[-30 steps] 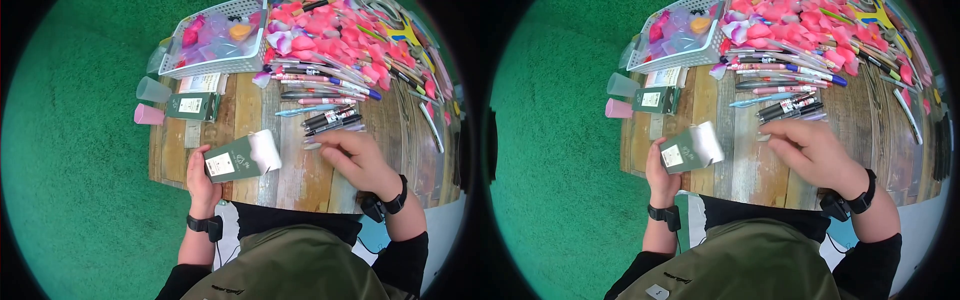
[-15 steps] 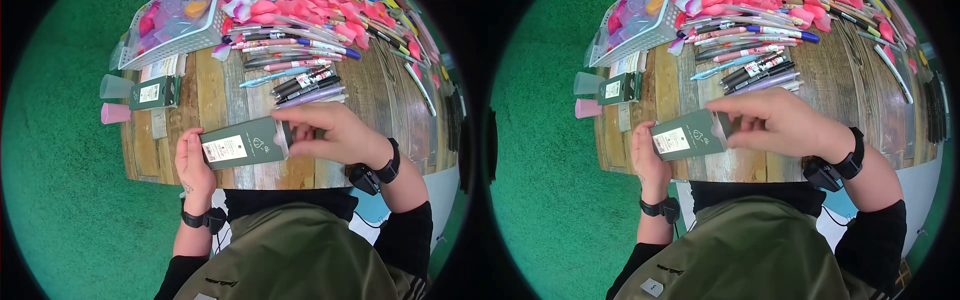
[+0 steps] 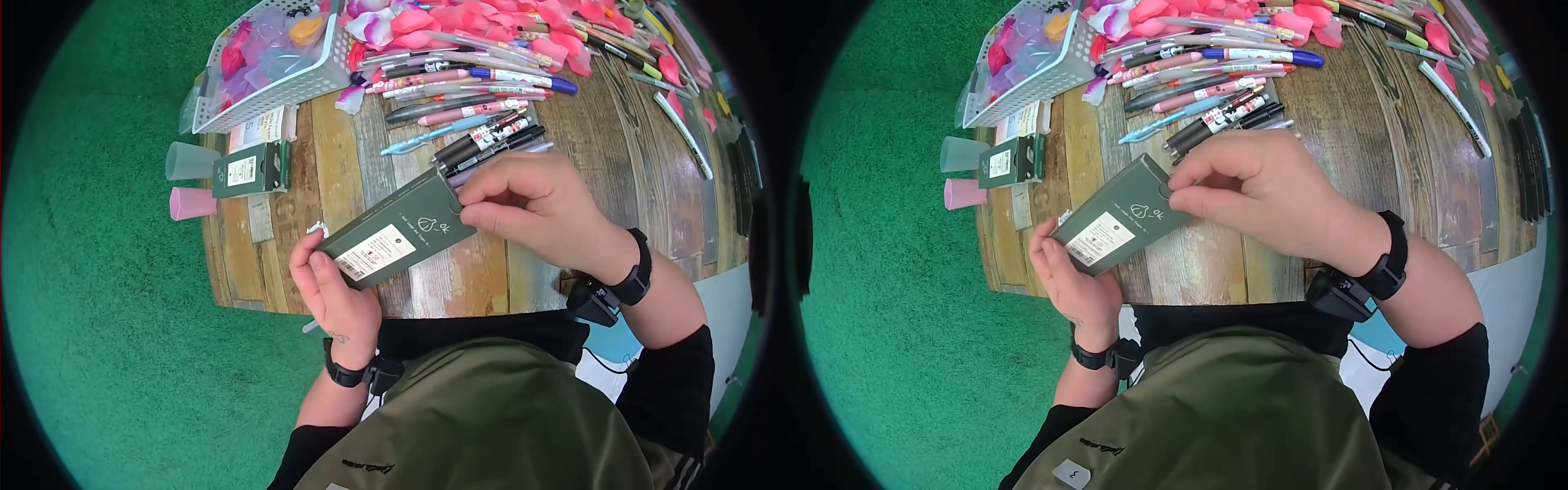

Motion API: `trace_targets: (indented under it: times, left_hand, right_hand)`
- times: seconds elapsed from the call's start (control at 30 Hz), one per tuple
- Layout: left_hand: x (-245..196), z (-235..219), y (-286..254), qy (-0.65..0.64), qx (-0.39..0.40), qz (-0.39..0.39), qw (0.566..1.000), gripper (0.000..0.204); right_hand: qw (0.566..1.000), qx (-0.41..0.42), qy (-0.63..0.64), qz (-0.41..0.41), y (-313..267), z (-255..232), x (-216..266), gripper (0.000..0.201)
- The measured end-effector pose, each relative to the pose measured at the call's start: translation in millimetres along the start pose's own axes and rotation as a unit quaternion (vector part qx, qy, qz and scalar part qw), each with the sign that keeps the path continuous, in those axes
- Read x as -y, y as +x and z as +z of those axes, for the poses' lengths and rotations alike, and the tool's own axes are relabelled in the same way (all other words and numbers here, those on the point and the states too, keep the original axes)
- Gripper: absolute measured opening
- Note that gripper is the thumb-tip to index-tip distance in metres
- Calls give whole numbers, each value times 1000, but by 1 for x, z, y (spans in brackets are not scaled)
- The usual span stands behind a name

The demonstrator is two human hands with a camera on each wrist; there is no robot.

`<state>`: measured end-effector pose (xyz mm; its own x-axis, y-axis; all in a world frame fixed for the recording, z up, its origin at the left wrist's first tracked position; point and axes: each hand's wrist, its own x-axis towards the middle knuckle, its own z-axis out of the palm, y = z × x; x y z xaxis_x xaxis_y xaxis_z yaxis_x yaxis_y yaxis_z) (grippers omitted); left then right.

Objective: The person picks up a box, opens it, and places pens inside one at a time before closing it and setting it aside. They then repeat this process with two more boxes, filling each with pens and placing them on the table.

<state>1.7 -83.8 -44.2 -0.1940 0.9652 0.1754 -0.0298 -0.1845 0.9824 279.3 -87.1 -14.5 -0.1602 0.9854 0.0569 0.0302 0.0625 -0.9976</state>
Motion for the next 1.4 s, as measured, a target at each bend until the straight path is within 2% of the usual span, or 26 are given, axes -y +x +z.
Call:
trace_targets:
  times: [0.03, 0.13, 0.17, 0.2, 0.3, 0.33, 0.4, 0.43, 0.5, 0.57, 0.67, 0.7, 0.77, 0.87, 0.97, 1.0, 1.1, 1.13, 1.2, 1.23, 1.3, 1.33, 1.37, 1.4]
  left_hand:
    - [0, 4, -2, -6, -3, 10, 1000, 35]
    - [-19, 10, -5, -13, 68, -71, 995, 44]
    - [-19, 4, -1, -36, 94, -98, 990, 59]
    - [-17, -6, 10, 6, 101, -82, 992, 63]
    - [-29, -24, 50, 29, 50, 21, 998, 72]
    - [-48, -29, 64, 2, 22, 3, 1000, 70]
    - [-59, -54, 104, 46, -54, 64, 995, 57]
    - [-70, -71, 124, 90, -74, 71, 991, 54]
    - [-83, -82, 158, 117, -99, 85, 984, 52]
    - [-82, -104, 192, 146, -69, 64, 985, 51]
    - [-67, -107, 223, 336, -23, 98, 936, 51]
    - [-64, -111, 227, 354, -1, 11, 935, 46]
    - [-51, -114, 230, 434, 49, 158, 886, 46]
    - [-48, -94, 202, 588, 152, 282, 743, 42]
    - [-44, -74, 185, 525, 190, 228, 798, 33]
    - [-45, -74, 186, 521, 181, 228, 802, 25]
    - [-43, -84, 191, 513, 158, 211, 817, 22]
    - [-46, -79, 184, 515, 155, 260, 802, 18]
    - [-55, -55, 163, 408, 140, 281, 857, 15]
    - [-61, -40, 150, 351, 132, 286, 882, 14]
    - [-77, -5, 120, 171, 234, 189, 938, 10]
    - [-79, 15, 103, 118, 300, 134, 937, 10]
    - [-86, 38, 85, 94, 384, 36, 918, 11]
    - [-86, 54, 78, 96, 478, -27, 872, 12]
  right_hand:
    - [999, -6, -27, -29, 1, 0, -2, 13]
    - [987, -18, -73, -142, 5, -4, -4, 14]
    - [978, -20, -78, -190, 9, -5, -5, 16]
    - [979, 7, -56, -195, 9, -7, -9, 19]
    - [990, 72, -51, -109, 3, -7, -1, 22]
    - [996, 75, -11, -52, 0, -4, -1, 22]
    - [995, 94, -15, -40, 0, -6, 0, 20]
    - [994, 106, -16, -35, 1, -7, 0, 20]
    - [994, 109, -24, -17, 0, -8, 4, 19]
    - [993, 116, -30, -11, 1, -7, 5, 19]
    - [991, 123, -53, -11, 1, -7, 4, 17]
    - [991, 124, -51, -6, 1, -7, 4, 17]
    - [991, 121, -48, 8, 2, -7, 2, 17]
    - [993, 114, -44, 3, 3, -9, 3, 16]
    - [993, 113, -35, 21, 4, -8, 1, 18]
    - [994, 100, -51, -12, 5, -8, -1, 20]
    - [991, 65, -86, -82, 7, -10, -13, 24]
    - [990, 60, -92, -93, 9, -12, -16, 26]
    - [989, 52, -105, -89, 11, -15, -16, 30]
    - [985, 36, -115, -121, 12, -16, -20, 30]
    - [973, 12, -142, -181, 16, -17, -28, 31]
    - [985, 56, -131, -98, 14, -23, -14, 25]
    - [987, 47, -116, -99, 16, -23, -14, 25]
    - [989, 37, -105, -99, 20, -23, -21, 25]
